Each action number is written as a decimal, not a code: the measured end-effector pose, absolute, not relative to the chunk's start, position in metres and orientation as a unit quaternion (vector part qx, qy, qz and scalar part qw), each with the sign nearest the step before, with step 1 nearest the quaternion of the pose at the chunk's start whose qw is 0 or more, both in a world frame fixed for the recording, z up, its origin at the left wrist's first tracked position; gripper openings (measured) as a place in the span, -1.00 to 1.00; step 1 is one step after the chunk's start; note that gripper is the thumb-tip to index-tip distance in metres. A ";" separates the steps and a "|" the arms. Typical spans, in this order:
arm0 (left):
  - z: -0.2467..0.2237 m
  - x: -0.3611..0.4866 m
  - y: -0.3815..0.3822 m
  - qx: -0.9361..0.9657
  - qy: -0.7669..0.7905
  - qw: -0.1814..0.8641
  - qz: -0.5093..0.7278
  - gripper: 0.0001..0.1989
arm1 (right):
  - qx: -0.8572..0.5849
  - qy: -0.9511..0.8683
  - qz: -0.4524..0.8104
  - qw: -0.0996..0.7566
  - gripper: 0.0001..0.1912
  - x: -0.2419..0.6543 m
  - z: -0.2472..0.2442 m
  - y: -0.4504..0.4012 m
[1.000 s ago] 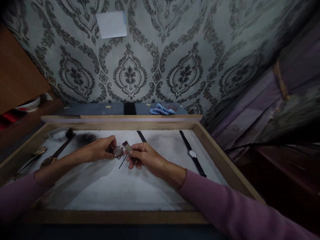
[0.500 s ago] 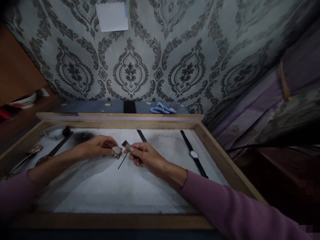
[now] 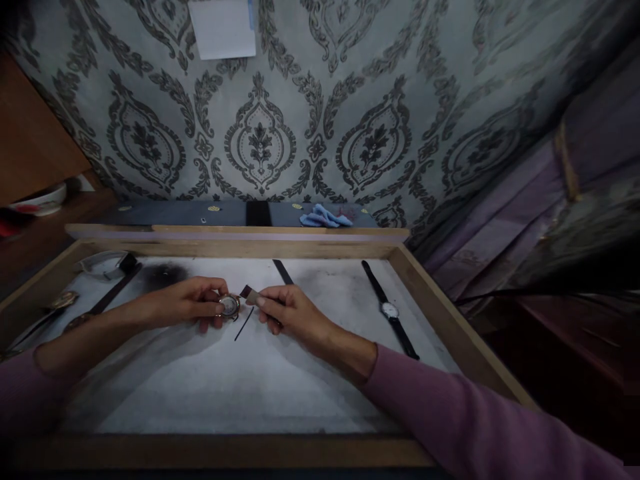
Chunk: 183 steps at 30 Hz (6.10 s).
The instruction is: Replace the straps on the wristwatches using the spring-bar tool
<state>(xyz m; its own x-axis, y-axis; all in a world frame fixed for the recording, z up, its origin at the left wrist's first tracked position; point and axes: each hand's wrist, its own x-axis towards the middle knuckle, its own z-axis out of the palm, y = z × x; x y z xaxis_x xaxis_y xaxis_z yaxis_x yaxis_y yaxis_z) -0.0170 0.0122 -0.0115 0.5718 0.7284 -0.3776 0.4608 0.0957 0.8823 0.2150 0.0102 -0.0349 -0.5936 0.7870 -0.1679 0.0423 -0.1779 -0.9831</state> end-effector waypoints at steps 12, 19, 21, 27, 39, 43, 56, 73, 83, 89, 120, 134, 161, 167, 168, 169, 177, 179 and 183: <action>-0.002 -0.018 0.012 0.674 0.453 0.575 0.101 -0.67 | -0.372 -0.590 0.674 0.242 -0.74 0.214 -0.034 0.010; 0.002 -0.017 0.009 0.672 0.445 0.585 0.092 -0.69 | -0.348 -0.610 0.676 0.223 -0.66 0.216 -0.032 0.010; 0.002 -0.017 0.009 0.673 0.443 0.585 0.092 -0.69 | -0.348 -0.613 0.676 0.215 -0.67 0.217 -0.033 0.011; 0.004 -0.015 0.008 0.670 0.457 0.577 0.093 -0.66 | -0.356 -0.601 0.684 0.210 -0.71 0.217 -0.035 0.013; 0.006 -0.015 0.009 0.673 0.460 0.572 0.093 -0.71 | -0.356 -0.607 0.684 0.193 -0.71 0.217 -0.035 0.014; 0.005 -0.015 0.009 0.676 0.458 0.570 0.093 -0.70 | -0.351 -0.603 0.689 0.193 -0.71 0.218 -0.034 0.013; 0.016 -0.019 0.007 0.722 0.448 0.525 0.044 -0.75 | -0.344 -0.621 0.681 0.182 -0.69 0.218 -0.033 0.014; 0.008 -0.021 0.008 0.733 0.417 0.537 0.000 -0.83 | -0.333 -0.627 0.686 0.158 -0.70 0.217 -0.032 0.013; 0.009 -0.020 0.009 0.736 0.399 0.547 0.011 -0.82 | -0.327 -0.642 0.680 0.134 -0.67 0.217 -0.029 0.013; 0.016 -0.020 0.009 0.717 0.389 0.578 0.010 -0.78 | -0.317 -0.652 0.677 0.127 -0.65 0.217 -0.029 0.012; 0.006 -0.016 0.009 0.671 0.394 0.627 0.044 -0.80 | -0.319 -0.667 0.657 0.148 -0.64 0.216 -0.030 0.011; 0.012 -0.016 0.008 0.702 0.382 0.602 0.004 -0.72 | -0.298 -0.651 0.693 0.083 -0.70 0.219 -0.024 0.010; 0.009 -0.013 0.007 0.673 0.391 0.627 0.024 -0.78 | -0.308 -0.635 0.704 0.084 -0.68 0.216 -0.025 0.010; 0.010 -0.013 0.006 0.671 0.386 0.633 0.025 -0.80 | -0.310 -0.631 0.707 0.084 -0.72 0.216 -0.027 0.011; 0.011 -0.013 0.006 0.672 0.386 0.631 0.025 -0.80 | -0.310 -0.629 0.708 0.085 -0.73 0.216 -0.027 0.011; 0.011 -0.013 0.006 0.672 0.387 0.631 0.025 -0.79 | -0.309 -0.629 0.709 0.083 -0.72 0.216 -0.027 0.011; 0.014 -0.011 0.005 0.673 0.394 0.626 0.018 -0.77 | -0.302 -0.635 0.706 0.083 -0.69 0.216 -0.026 0.011; 0.014 -0.011 0.005 0.671 0.393 0.628 0.020 -0.76 | -0.298 -0.640 0.704 0.083 -0.67 0.216 -0.025 0.011; 0.012 -0.011 0.005 0.667 0.387 0.636 0.021 -0.75 | -0.294 -0.645 0.701 0.082 -0.63 0.216 -0.024 0.010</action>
<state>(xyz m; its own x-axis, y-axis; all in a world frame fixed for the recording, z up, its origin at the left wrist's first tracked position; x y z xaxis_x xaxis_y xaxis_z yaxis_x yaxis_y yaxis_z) -0.0114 0.0053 0.0121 0.7000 0.5433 -0.4635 0.4887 0.1088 0.8656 0.2165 0.0100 -0.0245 -0.8131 0.4949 -0.3064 0.2644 -0.1549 -0.9519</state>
